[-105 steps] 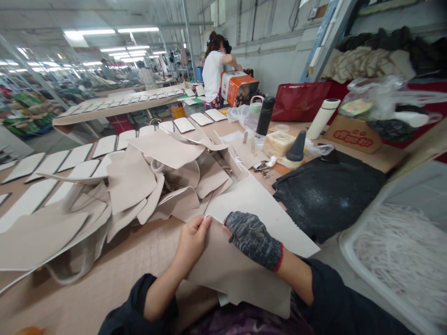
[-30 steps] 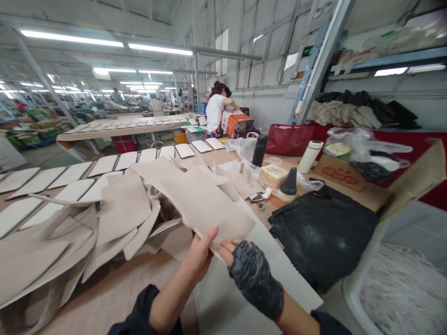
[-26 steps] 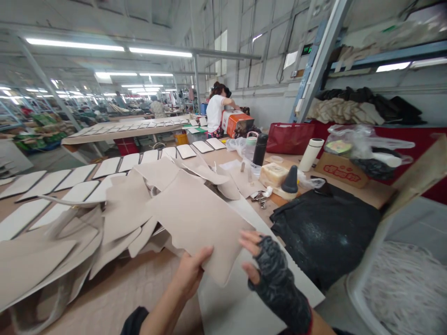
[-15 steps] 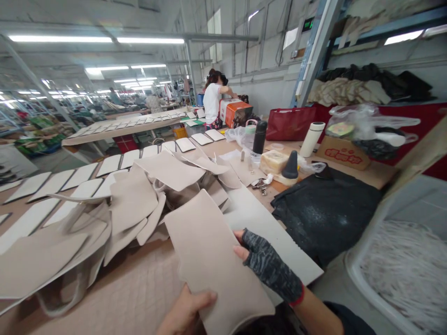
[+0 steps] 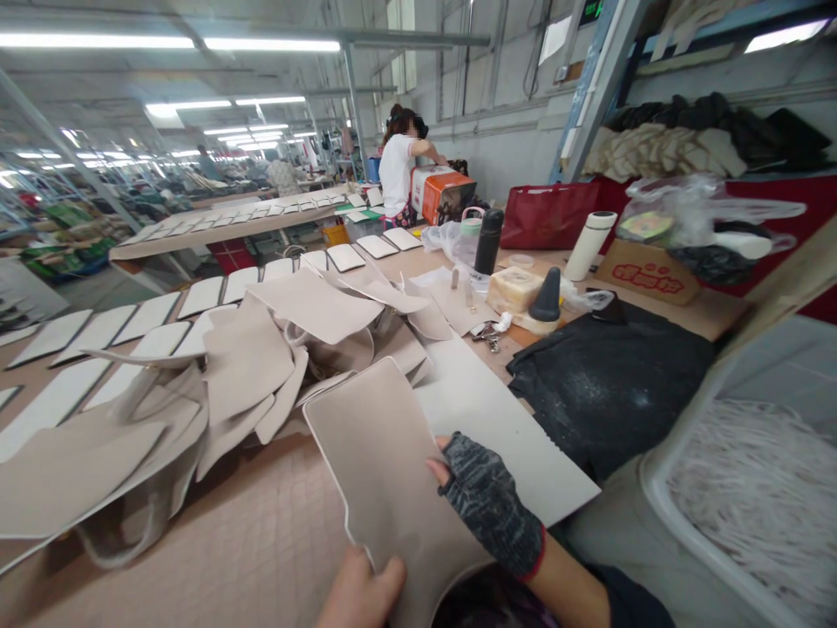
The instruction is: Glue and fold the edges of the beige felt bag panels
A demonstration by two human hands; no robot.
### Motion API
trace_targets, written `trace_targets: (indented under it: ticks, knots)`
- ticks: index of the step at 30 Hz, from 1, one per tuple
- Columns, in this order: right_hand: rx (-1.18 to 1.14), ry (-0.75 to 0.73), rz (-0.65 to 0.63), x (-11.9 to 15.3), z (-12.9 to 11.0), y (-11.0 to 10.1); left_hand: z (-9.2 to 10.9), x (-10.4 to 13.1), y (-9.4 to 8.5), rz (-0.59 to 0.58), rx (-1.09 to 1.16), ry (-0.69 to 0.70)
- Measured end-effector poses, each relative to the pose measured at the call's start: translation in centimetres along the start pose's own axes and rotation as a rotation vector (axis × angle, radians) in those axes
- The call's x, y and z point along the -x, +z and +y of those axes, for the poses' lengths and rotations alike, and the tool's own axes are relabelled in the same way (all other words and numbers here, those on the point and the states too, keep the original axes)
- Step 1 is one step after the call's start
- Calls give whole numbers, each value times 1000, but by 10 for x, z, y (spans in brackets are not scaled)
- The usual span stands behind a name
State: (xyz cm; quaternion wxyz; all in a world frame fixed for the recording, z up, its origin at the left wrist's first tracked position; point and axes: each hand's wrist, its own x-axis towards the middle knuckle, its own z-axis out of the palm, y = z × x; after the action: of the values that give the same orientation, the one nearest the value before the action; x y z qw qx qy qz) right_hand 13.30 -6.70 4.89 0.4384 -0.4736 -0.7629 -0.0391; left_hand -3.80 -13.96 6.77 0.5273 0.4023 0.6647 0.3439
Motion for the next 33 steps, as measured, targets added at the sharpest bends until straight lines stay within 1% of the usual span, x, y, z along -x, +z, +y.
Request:
trace_targets:
  ticks: [2, 5, 7, 10, 12, 14, 17, 19, 20, 23, 25, 28, 30, 33]
  knots:
    - [55, -15, 6, 1, -1, 3, 0, 3, 2, 16, -32, 3]
    - [94, -43, -66, 3, -1, 4, 3, 6, 2, 44, -9, -18]
    - [2, -15, -73, 4, 0, 4, 6, 6, -2, 86, 59, -43]
    - [-224, 125, -94, 2, 5, 5, 9, 5, -6, 133, 162, -74]
    - [-259, 194, -112, -2, 8, 7, 9, 5, -7, 119, 182, -71]
    - [-187, 195, -95, -5, 10, 10, 8, 5, -7, 102, 162, -60]
    - [-48, 59, -49, -8, 10, 11, 8, 5, -5, 101, 119, -51]
    - [-69, 11, -47, -10, 11, 11, 10, 6, -6, 97, 121, -60]
    - [-121, 33, -56, -10, 12, 11, 11, 6, -7, 94, 128, -67]
    - [-309, 186, -121, -14, 16, 10, 15, 6, -11, 87, 144, -90]
    - [-330, 253, -136, -17, 19, 11, 17, 7, -12, 71, 149, -92]
    - [-292, 259, -92, -20, 21, 13, 16, 7, -11, 45, 168, -90]
    - [-329, 253, -86, -22, 21, 12, 13, 6, -10, 39, 191, -95]
    - [-422, 262, -142, -27, 21, 9, 9, 5, -10, 38, 213, -96]
